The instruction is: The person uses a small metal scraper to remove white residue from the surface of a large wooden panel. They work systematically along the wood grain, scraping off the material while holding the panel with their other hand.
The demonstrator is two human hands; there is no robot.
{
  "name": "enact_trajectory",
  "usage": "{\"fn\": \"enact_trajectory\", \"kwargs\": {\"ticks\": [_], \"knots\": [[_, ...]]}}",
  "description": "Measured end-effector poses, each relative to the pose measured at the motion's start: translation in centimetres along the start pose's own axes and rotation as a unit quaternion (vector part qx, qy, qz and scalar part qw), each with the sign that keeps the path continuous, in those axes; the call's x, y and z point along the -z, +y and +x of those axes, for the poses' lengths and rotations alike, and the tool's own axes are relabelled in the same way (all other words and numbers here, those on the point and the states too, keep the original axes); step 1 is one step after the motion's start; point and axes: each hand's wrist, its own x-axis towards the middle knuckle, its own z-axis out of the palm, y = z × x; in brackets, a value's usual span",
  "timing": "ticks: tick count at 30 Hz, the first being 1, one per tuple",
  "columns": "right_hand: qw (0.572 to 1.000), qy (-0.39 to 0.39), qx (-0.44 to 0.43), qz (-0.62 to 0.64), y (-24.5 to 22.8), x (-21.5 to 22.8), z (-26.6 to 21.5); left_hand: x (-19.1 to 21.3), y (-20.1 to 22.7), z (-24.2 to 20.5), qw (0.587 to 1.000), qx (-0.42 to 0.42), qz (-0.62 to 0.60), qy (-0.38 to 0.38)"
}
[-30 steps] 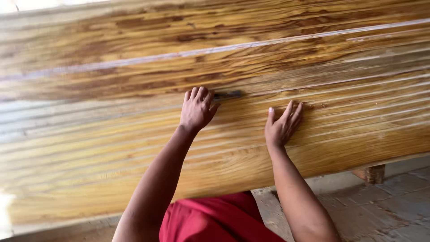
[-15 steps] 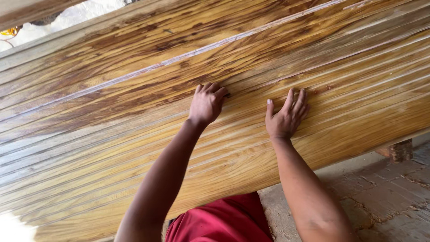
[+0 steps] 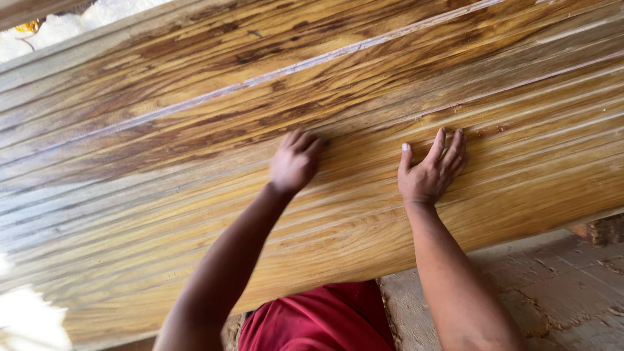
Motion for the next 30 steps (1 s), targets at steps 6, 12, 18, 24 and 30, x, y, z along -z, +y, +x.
{"fn": "enact_trajectory", "kwargs": {"ticks": [6, 12, 18, 24, 30], "knots": [[1.0, -0.01, -0.007, 0.001, -0.1, 0.3, -0.2, -1.4, 1.0, 0.3, 1.0, 0.006, -0.004, 0.002], [1.0, -0.013, -0.013, -0.009, 0.0, -0.2, -0.2, 6.0, -2.4, -5.7, 0.999, 0.054, 0.008, 0.0], [1.0, -0.012, -0.01, -0.004, 0.1, -0.2, -0.2, 0.1, 0.9, -1.5, 0.998, 0.025, -0.033, 0.041], [1.0, -0.01, -0.011, -0.002, -0.1, 0.0, -0.2, 4.5, -2.2, -5.8, 0.998, 0.062, 0.006, 0.011], [1.0, 0.001, 0.004, -0.005, -0.3, 0.2, 0.2, -1.9, 1.6, -0.6, 0.998, 0.042, -0.048, 0.026]]}}
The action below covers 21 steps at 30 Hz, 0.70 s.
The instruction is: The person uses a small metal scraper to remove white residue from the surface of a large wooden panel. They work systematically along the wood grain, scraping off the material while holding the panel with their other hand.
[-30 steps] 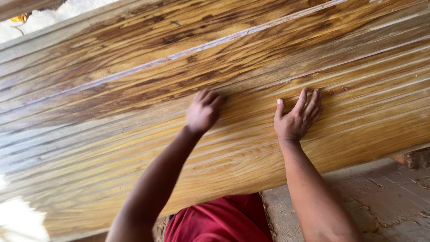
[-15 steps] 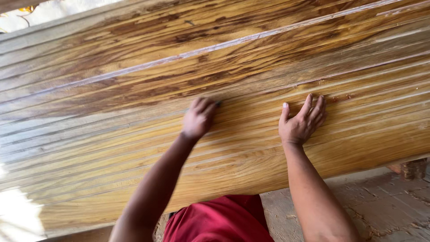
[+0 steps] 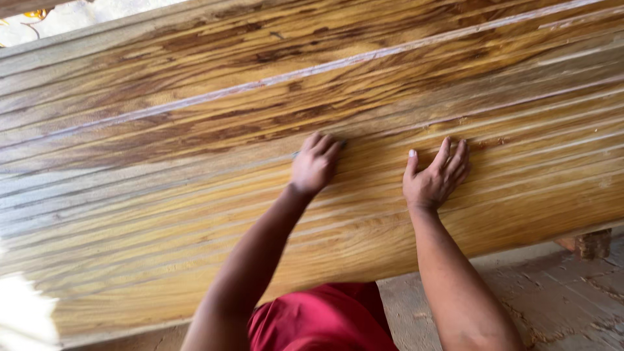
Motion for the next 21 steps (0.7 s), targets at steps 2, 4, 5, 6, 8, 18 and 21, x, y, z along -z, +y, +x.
{"fn": "enact_trajectory", "kwargs": {"ticks": [2, 4, 5, 6, 8, 18, 21], "knots": [[1.0, -0.004, 0.0, 0.002, 0.0, -0.1, -0.7, -1.9, 1.0, 1.4, 0.999, 0.01, -0.003, 0.042], [1.0, 0.002, 0.003, 0.01, 0.3, -0.2, -0.8, -1.6, 1.0, 1.5, 1.0, -0.011, 0.006, 0.029], [1.0, 0.005, 0.002, 0.007, 0.6, -0.2, -0.5, -0.9, 0.6, 1.4, 0.999, -0.022, 0.009, 0.025], [1.0, 0.001, -0.001, 0.003, 0.6, -0.1, -0.5, 0.2, 0.2, 0.7, 1.0, -0.008, 0.005, 0.019], [1.0, -0.001, -0.004, -0.001, 0.4, -0.1, -0.3, 2.6, -0.9, -0.6, 1.0, 0.017, -0.001, 0.007], [1.0, 0.017, 0.002, 0.008, 0.5, -0.6, -0.6, -8.8, 5.4, 7.6, 0.999, 0.032, -0.007, 0.001], [0.999, 0.026, 0.001, 0.022, 0.2, -0.3, 0.2, -7.0, 4.6, 8.2, 1.0, 0.014, 0.007, -0.012]]}}
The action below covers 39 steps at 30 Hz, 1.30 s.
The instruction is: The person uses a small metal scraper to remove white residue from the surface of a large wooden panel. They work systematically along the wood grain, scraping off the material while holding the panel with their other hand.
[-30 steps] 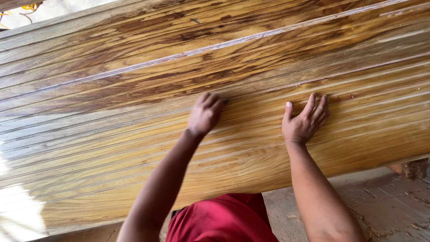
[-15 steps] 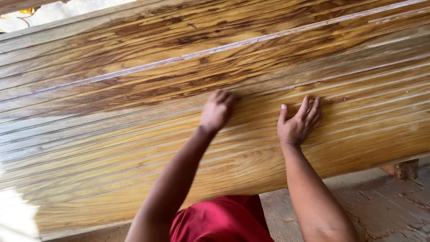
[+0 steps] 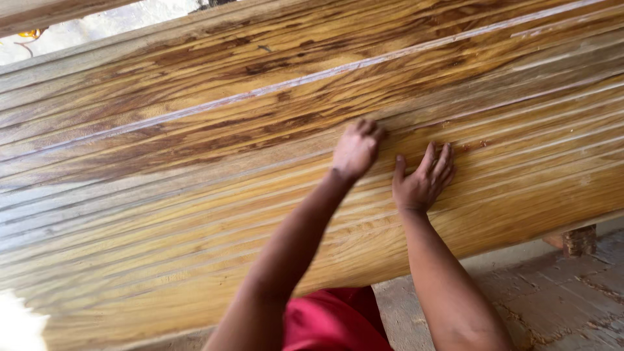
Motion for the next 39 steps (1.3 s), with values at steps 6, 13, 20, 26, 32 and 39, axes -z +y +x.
{"fn": "enact_trajectory", "kwargs": {"ticks": [6, 13, 20, 26, 32, 39], "knots": [[1.0, -0.006, -0.015, -0.003, -0.7, 0.3, -0.7, 8.6, -6.7, -5.7, 0.994, 0.074, -0.067, -0.043], [1.0, -0.01, -0.005, -0.006, 0.1, 0.2, -0.4, 11.6, -7.8, -7.4, 0.998, 0.016, -0.038, -0.047], [1.0, -0.019, -0.005, -0.013, -0.3, 0.3, -0.1, 15.2, -10.3, -10.0, 0.997, 0.027, -0.024, -0.066], [1.0, -0.028, -0.006, -0.001, -0.5, 1.2, -1.9, 10.8, -7.2, -7.7, 0.998, -0.017, -0.037, -0.042], [1.0, -0.016, 0.002, -0.012, -0.2, 0.9, -0.9, 11.1, -8.9, -8.2, 0.997, -0.02, -0.035, -0.062], [0.999, -0.025, -0.008, -0.02, 0.1, 0.0, -0.4, 10.0, -8.3, -7.8, 0.999, -0.025, -0.017, -0.025]]}}
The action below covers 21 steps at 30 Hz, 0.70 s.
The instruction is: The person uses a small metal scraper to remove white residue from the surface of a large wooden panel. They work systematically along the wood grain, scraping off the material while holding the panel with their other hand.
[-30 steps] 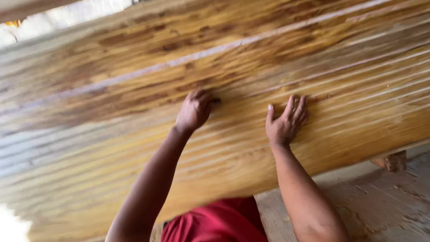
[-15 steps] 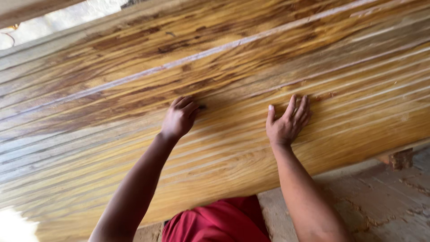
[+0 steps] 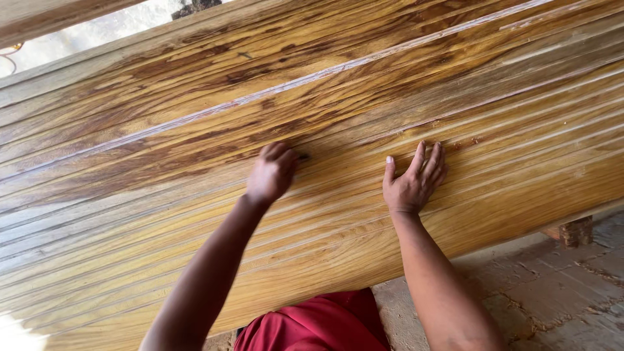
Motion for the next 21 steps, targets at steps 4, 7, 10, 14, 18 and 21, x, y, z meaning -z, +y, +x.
{"fn": "enact_trajectory", "kwargs": {"ticks": [4, 7, 10, 14, 18, 21], "knots": [[1.0, -0.001, -0.003, 0.013, -0.5, 0.6, -0.1, -4.4, 1.9, 3.7, 0.999, 0.014, -0.03, -0.018], [1.0, -0.014, -0.013, 0.003, -0.5, 0.6, 0.6, -3.4, 0.8, 4.2, 0.999, -0.002, -0.025, -0.028], [1.0, -0.008, -0.012, 0.001, -0.3, 0.7, -0.4, -1.3, 0.0, 0.9, 0.999, 0.001, -0.019, -0.032], [1.0, -0.014, -0.012, 0.002, -0.6, 0.4, 0.4, -1.9, 0.5, 2.1, 0.999, 0.046, -0.017, -0.01], [1.0, -0.004, 0.0, 0.007, -0.1, 0.4, -0.2, -3.4, 2.2, 3.0, 0.999, 0.031, -0.007, -0.021], [1.0, 0.002, -0.001, 0.007, -0.3, 0.2, 0.7, -1.8, 1.4, 3.2, 0.998, 0.042, -0.02, -0.036]]}}
